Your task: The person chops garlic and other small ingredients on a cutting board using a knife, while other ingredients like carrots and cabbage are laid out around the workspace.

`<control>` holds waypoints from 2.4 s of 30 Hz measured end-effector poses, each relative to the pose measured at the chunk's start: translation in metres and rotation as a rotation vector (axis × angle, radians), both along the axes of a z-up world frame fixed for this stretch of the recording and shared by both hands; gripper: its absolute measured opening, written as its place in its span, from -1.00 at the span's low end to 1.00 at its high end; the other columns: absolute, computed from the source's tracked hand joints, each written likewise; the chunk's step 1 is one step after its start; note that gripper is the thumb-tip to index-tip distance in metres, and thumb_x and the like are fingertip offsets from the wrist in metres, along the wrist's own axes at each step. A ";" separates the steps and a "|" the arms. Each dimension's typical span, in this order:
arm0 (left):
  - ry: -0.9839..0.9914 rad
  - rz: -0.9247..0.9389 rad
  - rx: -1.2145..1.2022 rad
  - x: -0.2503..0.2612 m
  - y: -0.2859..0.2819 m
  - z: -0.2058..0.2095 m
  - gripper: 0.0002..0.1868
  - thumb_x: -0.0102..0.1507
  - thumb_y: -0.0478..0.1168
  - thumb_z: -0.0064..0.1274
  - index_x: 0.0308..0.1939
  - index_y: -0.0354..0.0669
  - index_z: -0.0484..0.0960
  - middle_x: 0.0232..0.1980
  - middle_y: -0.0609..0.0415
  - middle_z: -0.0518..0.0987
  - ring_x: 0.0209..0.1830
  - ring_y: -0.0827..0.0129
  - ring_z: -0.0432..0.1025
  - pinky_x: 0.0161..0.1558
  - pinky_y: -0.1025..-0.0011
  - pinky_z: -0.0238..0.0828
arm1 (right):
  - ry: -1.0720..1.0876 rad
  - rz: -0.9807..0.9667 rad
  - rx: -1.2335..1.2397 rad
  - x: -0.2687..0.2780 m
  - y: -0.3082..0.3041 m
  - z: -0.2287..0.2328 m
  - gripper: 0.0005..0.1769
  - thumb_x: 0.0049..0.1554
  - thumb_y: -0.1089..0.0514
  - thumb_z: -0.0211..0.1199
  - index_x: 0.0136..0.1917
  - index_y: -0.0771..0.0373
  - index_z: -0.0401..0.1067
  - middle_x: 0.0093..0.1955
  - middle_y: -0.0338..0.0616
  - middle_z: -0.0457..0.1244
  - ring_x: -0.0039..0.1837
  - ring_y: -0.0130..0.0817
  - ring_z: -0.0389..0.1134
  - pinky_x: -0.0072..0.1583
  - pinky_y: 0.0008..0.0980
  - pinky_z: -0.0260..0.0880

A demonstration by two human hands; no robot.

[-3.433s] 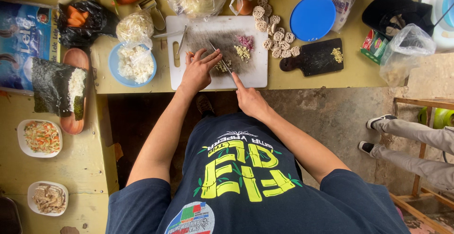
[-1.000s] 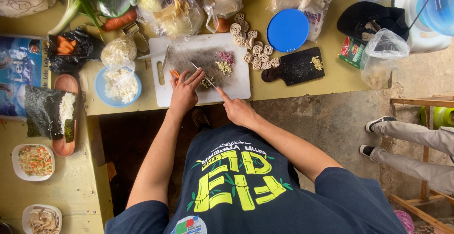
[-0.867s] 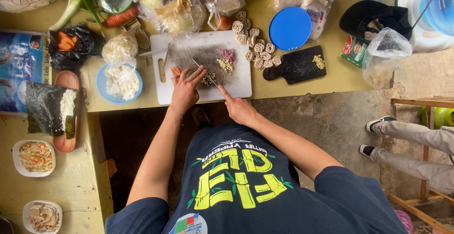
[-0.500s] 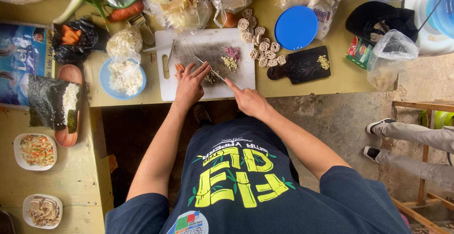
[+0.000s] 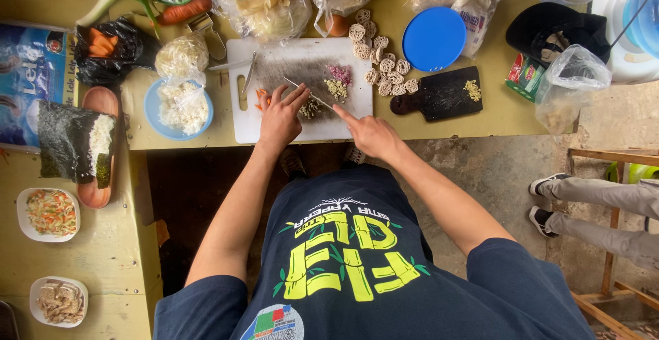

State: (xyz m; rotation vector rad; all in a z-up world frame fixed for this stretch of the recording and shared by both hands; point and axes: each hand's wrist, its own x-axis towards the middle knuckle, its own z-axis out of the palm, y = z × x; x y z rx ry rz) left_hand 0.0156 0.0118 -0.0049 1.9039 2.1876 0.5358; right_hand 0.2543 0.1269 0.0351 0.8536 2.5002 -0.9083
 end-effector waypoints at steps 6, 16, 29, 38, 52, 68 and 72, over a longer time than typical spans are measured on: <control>0.033 0.014 0.024 0.004 0.005 -0.005 -0.30 0.04 -0.47 0.01 0.29 0.00 0.60 0.41 0.24 0.52 0.40 0.06 0.28 0.31 -0.02 0.07 | 0.142 -0.013 -0.086 0.004 0.001 -0.022 -0.26 0.35 0.11 -0.06 0.70 -0.12 -0.24 -0.54 -0.09 0.23 -0.49 -0.06 0.33 -0.26 -0.01 0.45; -0.017 -0.029 0.005 -0.003 0.002 -0.001 -0.30 0.07 -0.50 0.00 0.30 0.01 0.61 0.44 0.25 0.50 0.42 0.09 0.27 0.33 0.02 0.07 | 0.286 -0.130 -0.101 0.002 -0.037 -0.033 -0.24 0.33 0.14 -0.03 0.69 0.03 -0.25 -0.46 0.18 0.28 -0.36 0.25 0.38 -0.14 0.17 0.41; -0.083 -0.024 -0.042 -0.006 -0.003 0.003 -0.24 0.03 -0.52 -0.01 0.33 0.01 0.58 0.46 0.25 0.47 0.42 0.10 0.26 0.32 -0.02 0.07 | 0.253 -0.190 -0.019 -0.010 -0.053 -0.016 -0.24 0.30 0.15 0.02 0.69 0.03 -0.17 -0.43 0.27 0.29 -0.30 0.34 0.37 -0.09 0.21 0.41; -0.069 -0.041 -0.068 -0.012 -0.003 0.004 -0.22 0.02 -0.51 0.00 0.34 0.04 0.57 0.48 0.29 0.44 0.45 0.10 0.25 0.32 -0.06 0.06 | 0.260 -0.176 -0.042 -0.012 -0.059 -0.020 -0.23 0.32 0.15 -0.01 0.69 0.09 -0.22 -0.39 0.28 0.30 -0.28 0.36 0.37 -0.08 0.22 0.40; -0.111 -0.075 -0.079 -0.020 -0.004 0.006 -0.25 0.05 -0.51 0.00 0.32 0.07 0.59 0.48 0.33 0.43 0.46 0.08 0.23 0.36 -0.10 0.01 | 0.316 -0.230 -0.025 -0.020 -0.079 -0.027 -0.20 0.30 0.18 0.02 0.68 0.19 -0.26 -0.38 0.32 0.31 -0.29 0.37 0.36 -0.11 0.25 0.39; -0.130 -0.082 -0.092 -0.025 -0.012 0.001 -0.22 0.05 -0.53 -0.02 0.35 0.08 0.56 0.51 0.34 0.40 0.46 0.08 0.23 0.37 -0.10 0.04 | 0.253 -0.206 -0.042 -0.027 -0.093 -0.030 -0.14 0.30 0.19 0.00 0.69 0.26 -0.39 -0.40 0.30 0.29 -0.33 0.35 0.34 -0.11 0.25 0.39; -0.127 -0.092 -0.086 -0.025 -0.010 -0.001 -0.22 0.04 -0.52 -0.02 0.36 0.05 0.54 0.52 0.34 0.39 0.48 0.05 0.22 0.37 -0.11 0.06 | 0.199 -0.244 -0.101 -0.029 -0.091 -0.029 -0.16 0.31 0.19 0.00 0.69 0.24 -0.37 -0.41 0.31 0.30 -0.30 0.37 0.36 -0.05 0.26 0.38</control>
